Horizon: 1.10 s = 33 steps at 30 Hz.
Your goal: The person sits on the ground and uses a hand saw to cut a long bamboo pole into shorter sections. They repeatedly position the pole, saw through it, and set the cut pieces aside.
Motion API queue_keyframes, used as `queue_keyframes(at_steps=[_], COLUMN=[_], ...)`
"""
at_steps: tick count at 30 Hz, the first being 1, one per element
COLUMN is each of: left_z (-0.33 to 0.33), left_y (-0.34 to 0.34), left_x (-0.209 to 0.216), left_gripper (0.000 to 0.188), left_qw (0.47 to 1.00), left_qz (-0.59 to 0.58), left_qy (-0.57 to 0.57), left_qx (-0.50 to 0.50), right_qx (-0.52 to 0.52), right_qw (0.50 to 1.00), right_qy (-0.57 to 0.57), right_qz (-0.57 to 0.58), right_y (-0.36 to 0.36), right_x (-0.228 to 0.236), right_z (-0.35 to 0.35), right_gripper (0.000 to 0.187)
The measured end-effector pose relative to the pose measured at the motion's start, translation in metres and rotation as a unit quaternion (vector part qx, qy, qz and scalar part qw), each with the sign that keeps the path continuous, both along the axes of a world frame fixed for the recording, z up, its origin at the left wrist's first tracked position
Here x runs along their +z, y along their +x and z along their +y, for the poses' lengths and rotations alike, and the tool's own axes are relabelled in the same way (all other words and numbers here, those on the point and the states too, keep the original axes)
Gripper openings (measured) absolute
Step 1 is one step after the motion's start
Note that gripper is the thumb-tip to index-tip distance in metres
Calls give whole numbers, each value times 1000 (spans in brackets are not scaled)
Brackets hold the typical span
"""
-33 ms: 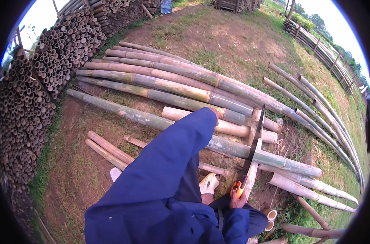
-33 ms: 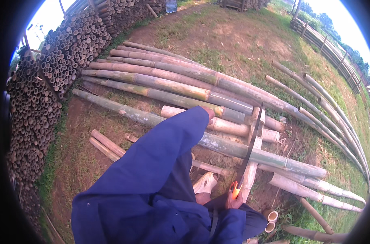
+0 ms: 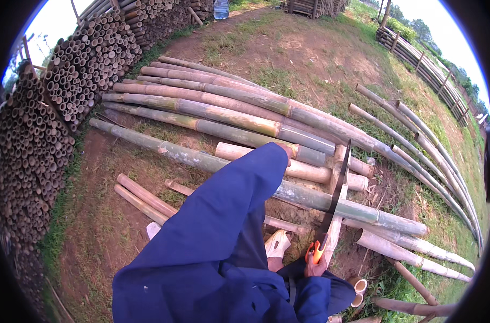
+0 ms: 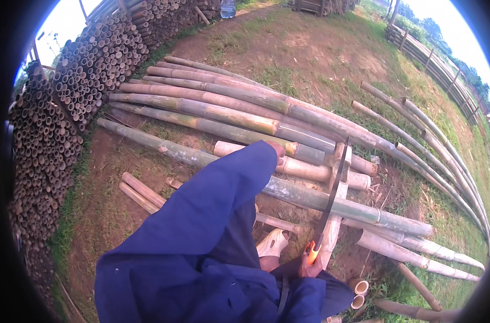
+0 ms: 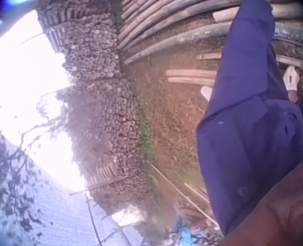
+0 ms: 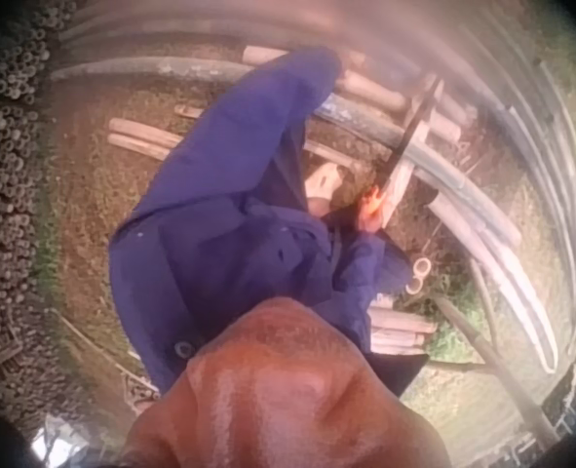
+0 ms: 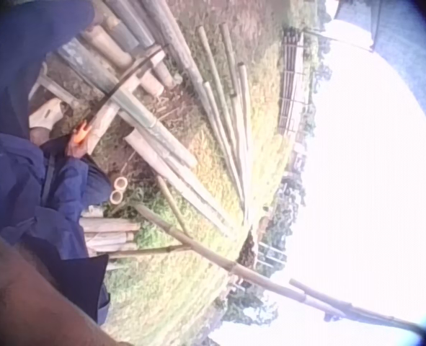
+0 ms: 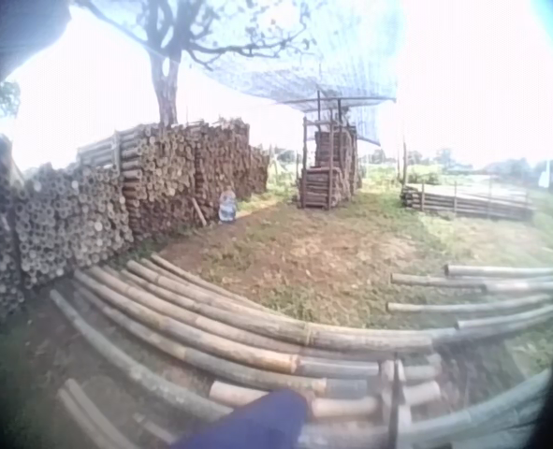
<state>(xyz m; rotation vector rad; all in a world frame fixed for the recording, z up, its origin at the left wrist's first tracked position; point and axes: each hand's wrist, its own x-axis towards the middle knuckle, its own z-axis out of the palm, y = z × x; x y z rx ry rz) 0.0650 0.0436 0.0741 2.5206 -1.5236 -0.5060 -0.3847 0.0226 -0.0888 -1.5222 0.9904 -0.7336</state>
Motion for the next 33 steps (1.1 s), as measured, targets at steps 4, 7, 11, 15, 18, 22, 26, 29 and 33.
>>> queue_keyframes(at_steps=[4,7,11,15,18,22,26,29,33], left_z=[59,121,170,201,186,166,157,125,84], left_y=[-30,-57,-83,-62,-91,-144,-197,-234,-288], left_x=[57,68,37,-8,17,103,195,231,241], left_gripper=[39,36,43,55,55,55,76,69,93], left_qw=[989,987,888,650,788,862,619,384,174], left_qz=[143,116,136,513,272,199,635,664,669], left_qy=[-10,-99,-399,-450,-403,-451,-395,-463,-525], left_qx=[28,57,185,334,379,118,-239,-444,-496], right_qx=[-17,-23,-1,-7,-17,-16,-16,4,6], right_qw=[999,999,1000,998,998,995,995,994,991], right_qy=[16,17,-13,40,28,47,0,31,63], right_qz=[-41,-30,-12,-55,-49,-84,-94,-105,-122], right_y=[-5,-3,12,20,17,16,24,9,-10], right_x=[-13,-9,8,24,25,24,22,-32,-69], right_z=[-2,2,3,11,6,3,11,-4,-26], right_gripper=[28,25,30,30,30,25,23,25,29])
